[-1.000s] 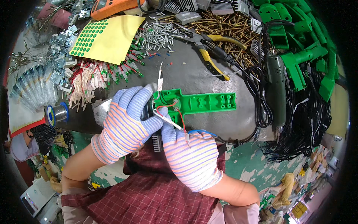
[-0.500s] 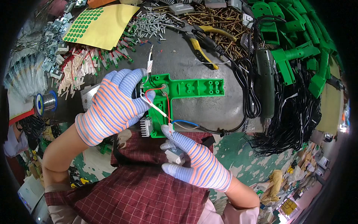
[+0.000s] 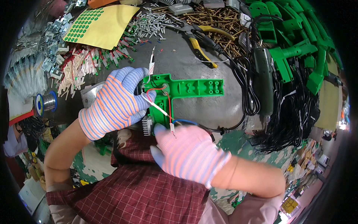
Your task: Soldering internal wiring and electronic components inside a green plastic housing for a device like a glue gun.
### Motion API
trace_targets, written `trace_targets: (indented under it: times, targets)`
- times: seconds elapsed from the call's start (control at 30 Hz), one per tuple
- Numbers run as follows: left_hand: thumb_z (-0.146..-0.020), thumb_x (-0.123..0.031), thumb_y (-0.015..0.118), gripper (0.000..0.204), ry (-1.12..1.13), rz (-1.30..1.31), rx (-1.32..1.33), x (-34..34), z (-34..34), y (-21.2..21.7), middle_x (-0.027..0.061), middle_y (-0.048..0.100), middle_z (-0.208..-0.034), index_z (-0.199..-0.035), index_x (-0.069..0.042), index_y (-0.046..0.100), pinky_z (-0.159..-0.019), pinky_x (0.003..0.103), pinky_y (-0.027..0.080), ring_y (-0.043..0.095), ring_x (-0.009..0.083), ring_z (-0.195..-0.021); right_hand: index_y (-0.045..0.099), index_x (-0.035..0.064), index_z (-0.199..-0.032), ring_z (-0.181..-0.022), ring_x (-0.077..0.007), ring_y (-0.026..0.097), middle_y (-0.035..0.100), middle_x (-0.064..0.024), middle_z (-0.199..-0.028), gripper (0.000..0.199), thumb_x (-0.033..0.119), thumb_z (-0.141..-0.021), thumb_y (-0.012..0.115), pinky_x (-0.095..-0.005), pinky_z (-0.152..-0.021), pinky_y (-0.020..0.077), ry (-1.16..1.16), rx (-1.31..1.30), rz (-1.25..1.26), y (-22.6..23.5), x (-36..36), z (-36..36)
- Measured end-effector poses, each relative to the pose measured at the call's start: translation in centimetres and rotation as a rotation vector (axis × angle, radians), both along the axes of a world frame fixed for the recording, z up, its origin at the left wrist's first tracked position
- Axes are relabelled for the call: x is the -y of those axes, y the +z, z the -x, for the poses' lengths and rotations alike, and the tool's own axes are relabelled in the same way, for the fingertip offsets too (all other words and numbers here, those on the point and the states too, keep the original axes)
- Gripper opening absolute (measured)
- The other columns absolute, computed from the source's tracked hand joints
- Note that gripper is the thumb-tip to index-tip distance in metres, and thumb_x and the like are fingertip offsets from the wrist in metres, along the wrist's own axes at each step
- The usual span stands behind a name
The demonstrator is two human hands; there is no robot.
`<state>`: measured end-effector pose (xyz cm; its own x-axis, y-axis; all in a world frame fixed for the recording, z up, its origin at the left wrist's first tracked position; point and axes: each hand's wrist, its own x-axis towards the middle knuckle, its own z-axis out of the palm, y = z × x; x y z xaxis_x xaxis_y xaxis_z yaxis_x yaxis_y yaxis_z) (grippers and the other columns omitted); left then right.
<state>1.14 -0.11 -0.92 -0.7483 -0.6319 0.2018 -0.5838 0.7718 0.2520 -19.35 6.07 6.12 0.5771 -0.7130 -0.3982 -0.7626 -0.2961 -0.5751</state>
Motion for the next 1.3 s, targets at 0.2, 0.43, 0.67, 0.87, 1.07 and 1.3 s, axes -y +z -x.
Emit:
trace_targets:
  times: [0.2,0.43,0.67,0.87,1.07,1.3]
  targets:
    - [-0.082,-0.026,0.069,0.019,0.018,-0.002,-0.013,-0.2,-0.3,0.2,0.0221,0.057,-0.123,-0.097,-0.015,0.07,-0.09,0.05,0.046,0.056,0.0382,-0.107,0.055,0.0015,-0.1,-0.061,-0.034,0.066,0.063,-0.0161,-0.065,0.043,0.043,-0.091,0.062,-0.0423,-0.054,0.0525,0.086,-0.238,0.05,1.3,1.3,-1.2]
    - [-0.077,-0.025,0.069,0.024,0.031,-0.016,0.006,-0.4,-0.5,0.0,0.0207,0.057,-0.127,-0.1,-0.018,0.072,-0.095,0.049,0.044,0.054,0.0384,-0.113,0.058,-0.0005,-0.107,-0.063,-0.0372,0.067,0.065,-0.0172,-0.067,0.056,0.052,-0.089,0.064,-0.0448,-0.058,0.0536,-0.168,-0.189,-0.031,0.2,0.6,2.4]
    - [-0.075,-0.024,0.069,0.027,0.031,-0.013,0.024,-0.2,-0.4,0.1,0.0212,0.057,-0.127,-0.101,-0.018,0.071,-0.094,0.049,0.045,0.054,0.0384,-0.112,0.064,0.0038,-0.11,-0.087,-0.0335,0.067,0.063,-0.02,-0.115,0.037,0.021,-0.077,0.07,-0.0411,-0.073,0.0569,0.1,-0.006,0.709,-0.7,0.1,1.3]
    - [-0.07,-0.027,0.074,0.034,0.029,-0.08,0.067,-0.1,-0.1,0.8,0.0198,0.056,-0.128,-0.102,-0.016,0.071,-0.094,0.049,0.044,0.053,0.0379,-0.114,0.067,0.0094,-0.109,-0.104,-0.0319,0.061,0.061,-0.0129,-0.128,0.048,0.024,-0.065,0.077,-0.0429,-0.091,0.0517,0.183,0.216,0.675,-4.5,0.2,2.6]
    - [-0.071,-0.028,0.075,0.037,0.037,-0.083,0.102,-0.2,-0.5,0.6,0.0189,0.055,-0.128,-0.106,-0.016,0.07,-0.097,0.05,0.043,0.052,0.0383,-0.115,0.07,0.0228,-0.116,-0.107,-0.0361,0.059,0.058,-0.0157,-0.123,0.055,0.026,-0.063,0.081,-0.0449,-0.09,0.0525,0.086,0.041,0.679,-2.2,-1.0,2.3]
    - [-0.072,-0.028,0.074,0.038,0.032,-0.109,0.063,0.3,-0.5,1.4,0.0181,0.055,-0.125,-0.108,-0.015,0.071,-0.095,0.049,0.045,0.053,0.0378,-0.113,0.072,0.016,-0.113,-0.087,-0.0316,0.066,0.063,-0.0173,-0.106,0.039,0.017,-0.074,0.075,-0.0384,-0.068,0.0567,0.045,0.07,0.736,-3.6,-1.1,3.0]
